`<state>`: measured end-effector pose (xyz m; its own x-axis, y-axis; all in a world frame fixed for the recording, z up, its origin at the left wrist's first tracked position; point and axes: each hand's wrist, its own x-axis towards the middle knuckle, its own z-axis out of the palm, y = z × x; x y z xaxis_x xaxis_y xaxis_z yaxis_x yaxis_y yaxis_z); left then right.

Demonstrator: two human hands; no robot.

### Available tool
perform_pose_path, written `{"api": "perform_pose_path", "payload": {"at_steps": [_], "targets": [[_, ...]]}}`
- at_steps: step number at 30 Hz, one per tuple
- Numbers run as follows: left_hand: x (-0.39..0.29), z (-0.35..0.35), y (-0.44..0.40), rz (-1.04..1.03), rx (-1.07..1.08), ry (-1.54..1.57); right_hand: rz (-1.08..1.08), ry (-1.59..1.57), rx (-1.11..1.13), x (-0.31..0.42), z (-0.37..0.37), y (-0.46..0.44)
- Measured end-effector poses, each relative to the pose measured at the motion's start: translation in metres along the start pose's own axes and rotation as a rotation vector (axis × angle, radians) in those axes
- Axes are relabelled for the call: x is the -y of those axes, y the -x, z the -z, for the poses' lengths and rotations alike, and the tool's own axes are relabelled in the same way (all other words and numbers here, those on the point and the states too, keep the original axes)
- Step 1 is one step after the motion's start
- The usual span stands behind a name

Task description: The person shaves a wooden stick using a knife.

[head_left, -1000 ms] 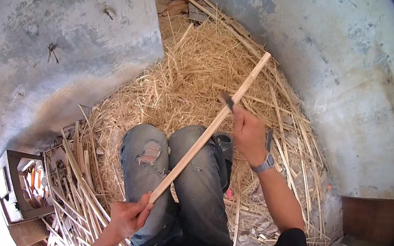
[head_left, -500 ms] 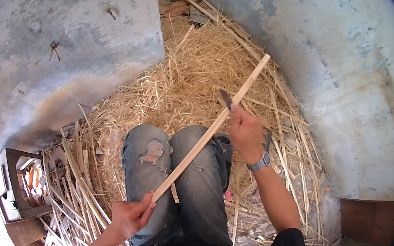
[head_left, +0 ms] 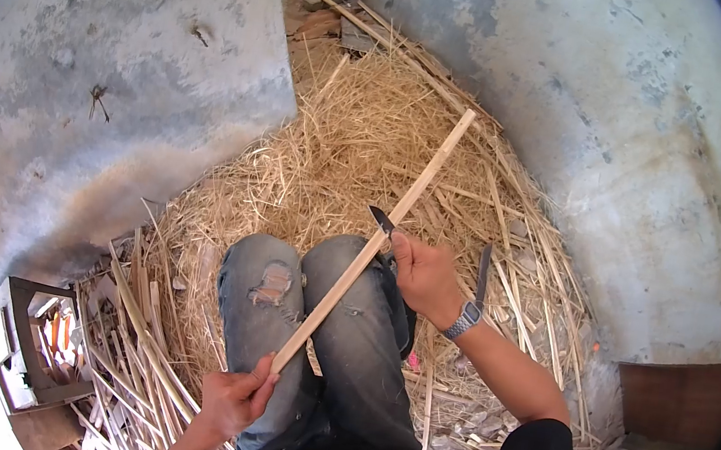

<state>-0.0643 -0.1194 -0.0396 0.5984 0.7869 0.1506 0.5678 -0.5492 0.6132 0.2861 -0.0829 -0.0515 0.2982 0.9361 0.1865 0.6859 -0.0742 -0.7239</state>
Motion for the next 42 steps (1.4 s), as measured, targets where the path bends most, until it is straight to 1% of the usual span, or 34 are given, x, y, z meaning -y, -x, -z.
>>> {"api": "perform_pose_path", "payload": {"at_steps": [2, 6, 8, 9, 11, 12, 14, 18, 20, 21, 23, 24, 26, 27, 29, 30, 31, 32, 33, 34, 37, 39, 40, 42], "targets": [[0.000, -0.001, 0.001, 0.033, -0.010, 0.047, -0.002, -0.043, 0.043, 0.000, 0.000, 0.006], [0.000, 0.000, 0.002, 0.069, 0.027, 0.054, -0.010, -0.064, 0.039, 0.002, 0.000, 0.012], [0.001, 0.000, 0.004, 0.120, 0.040, 0.092, -0.035, -0.132, 0.107, 0.009, 0.002, 0.017], [0.002, 0.000, 0.004, 0.116, 0.040, 0.089, -0.034, -0.134, 0.102, 0.008, 0.001, 0.021], [0.002, -0.001, 0.004, 0.155, 0.038, 0.117, -0.070, -0.143, 0.178, 0.003, -0.003, 0.032], [0.001, 0.000, 0.003, 0.156, 0.037, 0.115, -0.069, -0.144, 0.179, 0.007, -0.003, 0.037], [-0.004, 0.005, 0.000, 0.245, 0.090, 0.184, -0.057, -0.259, 0.304, 0.018, -0.005, 0.047], [0.001, 0.004, 0.003, 0.298, 0.081, 0.243, -0.063, -0.264, 0.327, 0.011, 0.000, 0.044], [0.007, 0.002, 0.006, 0.338, 0.127, 0.255, -0.020, -0.270, 0.545, 0.002, 0.008, 0.035], [0.008, 0.003, 0.005, 0.334, 0.127, 0.254, -0.019, -0.269, 0.541, 0.002, 0.011, 0.031], [0.007, 0.001, 0.004, 0.434, 0.149, 0.334, 0.055, -0.253, 0.660, 0.003, 0.018, 0.026], [0.005, 0.001, 0.004, 0.435, 0.149, 0.335, 0.055, -0.253, 0.661, 0.000, 0.019, 0.026], [0.000, 0.003, 0.001, 0.380, 0.127, 0.274, -0.180, -0.592, 0.540, -0.007, 0.015, 0.025], [-0.002, 0.002, 0.002, 0.389, 0.125, 0.272, -0.180, -0.596, 0.549, -0.001, 0.015, 0.024], [-0.008, -0.001, 0.001, 0.167, 0.037, 0.030, -0.051, -0.289, 0.190, 0.024, 0.022, 0.020], [-0.011, -0.003, 0.000, 0.167, 0.038, 0.028, -0.069, -0.266, 0.183, 0.034, 0.022, 0.020], [-0.013, -0.005, 0.000, 0.113, 0.012, -0.051, -0.073, -0.267, 0.181, 0.041, 0.019, 0.022], [-0.014, -0.007, -0.001, 0.056, -0.014, -0.128, -0.126, -0.249, 0.191, 0.046, 0.015, 0.023], [-0.014, -0.009, -0.002, 0.052, -0.012, -0.125, -0.179, -0.230, 0.202, 0.049, 0.013, 0.024], [-0.015, -0.010, -0.001, 0.033, -0.026, -0.152, -0.181, -0.229, 0.202, 0.048, 0.011, 0.024], [-0.014, -0.011, 0.000, 0.015, -0.040, -0.173, -0.134, -0.275, 0.210, 0.049, 0.004, 0.023], [-0.015, -0.009, -0.001, 0.012, -0.039, -0.165, -0.046, -0.294, 0.147, 0.053, -0.002, 0.024], [-0.016, -0.007, -0.003, 0.037, -0.016, -0.161, -0.046, -0.293, 0.148, 0.054, -0.003, 0.027], [-0.015, -0.006, -0.004, 0.065, 0.007, -0.157, 0.038, -0.330, 0.332, 0.060, -0.004, 0.036]]}}
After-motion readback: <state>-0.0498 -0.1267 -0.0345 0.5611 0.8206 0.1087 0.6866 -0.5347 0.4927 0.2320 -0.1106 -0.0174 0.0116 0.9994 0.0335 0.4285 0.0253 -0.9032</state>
